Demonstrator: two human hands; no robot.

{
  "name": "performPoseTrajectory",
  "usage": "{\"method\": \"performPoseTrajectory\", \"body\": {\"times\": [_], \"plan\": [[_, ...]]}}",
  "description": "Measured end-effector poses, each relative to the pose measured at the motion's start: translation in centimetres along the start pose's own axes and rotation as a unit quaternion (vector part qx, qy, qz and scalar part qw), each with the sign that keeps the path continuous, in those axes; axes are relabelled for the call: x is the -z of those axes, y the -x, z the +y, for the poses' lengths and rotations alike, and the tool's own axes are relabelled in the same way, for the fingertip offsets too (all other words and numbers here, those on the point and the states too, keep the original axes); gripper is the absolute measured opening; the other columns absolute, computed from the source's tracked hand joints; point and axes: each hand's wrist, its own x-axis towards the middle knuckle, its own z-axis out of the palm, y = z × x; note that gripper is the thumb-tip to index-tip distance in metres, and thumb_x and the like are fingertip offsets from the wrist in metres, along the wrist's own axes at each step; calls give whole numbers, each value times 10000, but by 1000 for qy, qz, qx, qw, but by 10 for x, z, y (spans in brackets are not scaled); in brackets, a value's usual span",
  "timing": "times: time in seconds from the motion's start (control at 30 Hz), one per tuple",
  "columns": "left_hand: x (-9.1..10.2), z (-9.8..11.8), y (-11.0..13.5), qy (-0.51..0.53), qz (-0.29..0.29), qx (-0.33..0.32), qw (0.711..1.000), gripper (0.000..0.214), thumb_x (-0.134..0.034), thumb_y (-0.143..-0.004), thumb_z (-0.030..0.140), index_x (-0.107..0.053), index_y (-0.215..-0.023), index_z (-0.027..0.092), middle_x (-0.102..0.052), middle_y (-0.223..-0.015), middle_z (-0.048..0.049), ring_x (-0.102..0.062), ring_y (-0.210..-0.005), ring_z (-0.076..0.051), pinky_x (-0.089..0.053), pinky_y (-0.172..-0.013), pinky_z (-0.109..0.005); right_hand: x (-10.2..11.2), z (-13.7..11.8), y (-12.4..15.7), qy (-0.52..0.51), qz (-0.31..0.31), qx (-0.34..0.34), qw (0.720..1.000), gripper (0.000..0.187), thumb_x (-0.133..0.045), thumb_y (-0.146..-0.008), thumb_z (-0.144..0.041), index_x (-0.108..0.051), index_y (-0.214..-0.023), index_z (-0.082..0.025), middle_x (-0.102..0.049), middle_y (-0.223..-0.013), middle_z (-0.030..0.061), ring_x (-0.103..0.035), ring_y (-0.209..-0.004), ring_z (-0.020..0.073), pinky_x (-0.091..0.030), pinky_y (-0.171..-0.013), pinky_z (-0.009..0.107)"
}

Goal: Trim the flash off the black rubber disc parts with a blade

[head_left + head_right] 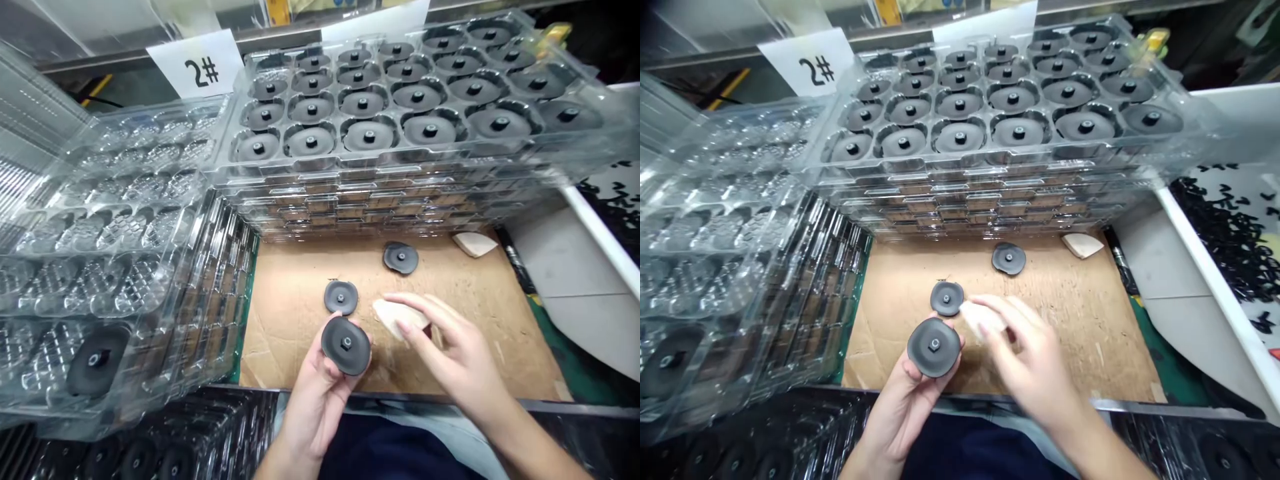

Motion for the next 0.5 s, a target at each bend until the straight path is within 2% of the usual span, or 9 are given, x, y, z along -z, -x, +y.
{"method": "performPoseTrajectory", "body": {"times": [0.07, 0.1, 0.17, 0.23, 0.27, 0.37, 0.4, 0.5], "plan": [[-7, 0, 2, -17, -8, 13, 1000, 561, -804, -570, 338, -656, -1104, 246, -682, -1109, -79, -633, -1012, -222, -507, -857, -275, 0, -29, -3, -31, 0, 105, 994, 250, -461, -889, -170, -582, -1108, -176, -675, -966, 58, -610, -873, 180, -488, -750, 303], [-10, 1, 3, -27, -8, 20, 999, 574, -812, -549, 351, -662, -1093, 243, -685, -1099, -76, -628, -1015, -220, -503, -859, -268, 0, -40, -2, -45, -13, 131, 990, 252, -448, -882, -143, -584, -1093, -152, -677, -915, 63, -610, -826, 178, -488, -738, 309], [-14, 2, 5, -47, 6, 24, 999, 595, -830, -518, 338, -663, -1084, 258, -693, -1071, -57, -632, -990, -208, -505, -842, -253, -1, -54, -2, -61, -93, 140, 984, 232, -435, -869, -108, -608, -1019, -148, -673, -840, 48, -602, -734, 161, -488, -682, 294], [-17, 3, 6, -63, 25, 18, 998, 586, -837, -525, 297, -660, -1083, 273, -698, -1038, -33, -639, -947, -186, -507, -821, -238, -2, -59, -3, -57, -157, 116, 979, 218, -438, -866, -99, -626, -957, -160, -669, -832, 38, -599, -719, 159, -485, -660, 292], [-19, 3, 7, -67, 29, 16, 997, 559, -831, -540, 293, -665, -1073, 266, -703, -1006, -27, -641, -927, -178, -507, -818, -236, -3, -59, -4, -47, -150, 115, 981, 217, -439, -866, -99, -630, -954, -153, -668, -833, 44, -597, -722, 167, -481, -661, 304], [-24, 4, 9, -76, 1, 35, 996, 491, -833, -538, 297, -696, -1003, 214, -709, -907, -28, -646, -887, -179, -498, -843, -251, 0, -58, -3, -39, -45, 160, 985, 245, -417, -869, -96, -614, -1016, -85, -655, -794, 83, -582, -714, 190, -470, -670, 342], [-25, 5, 9, -74, -9, 42, 996, 487, -844, -517, 288, -705, -977, 210, -712, -896, -28, -647, -881, -178, -495, -843, -247, 3, -56, 0, -50, -40, 173, 983, 248, -413, -871, -89, -609, -1022, -83, -655, -792, 81, -582, -718, 184, -470, -680, 334], [-28, 8, 12, -60, -5, 67, 996, 494, -864, -470, 256, -716, -941, 226, -726, -926, -30, -652, -859, -161, -496, -793, -212, 20, -50, 13, -65, -114, 164, 978, 229, -436, -862, -74, -608, -989, -157, -663, -797, 23, -583, -698, 134, -466, -674, 254]]}}
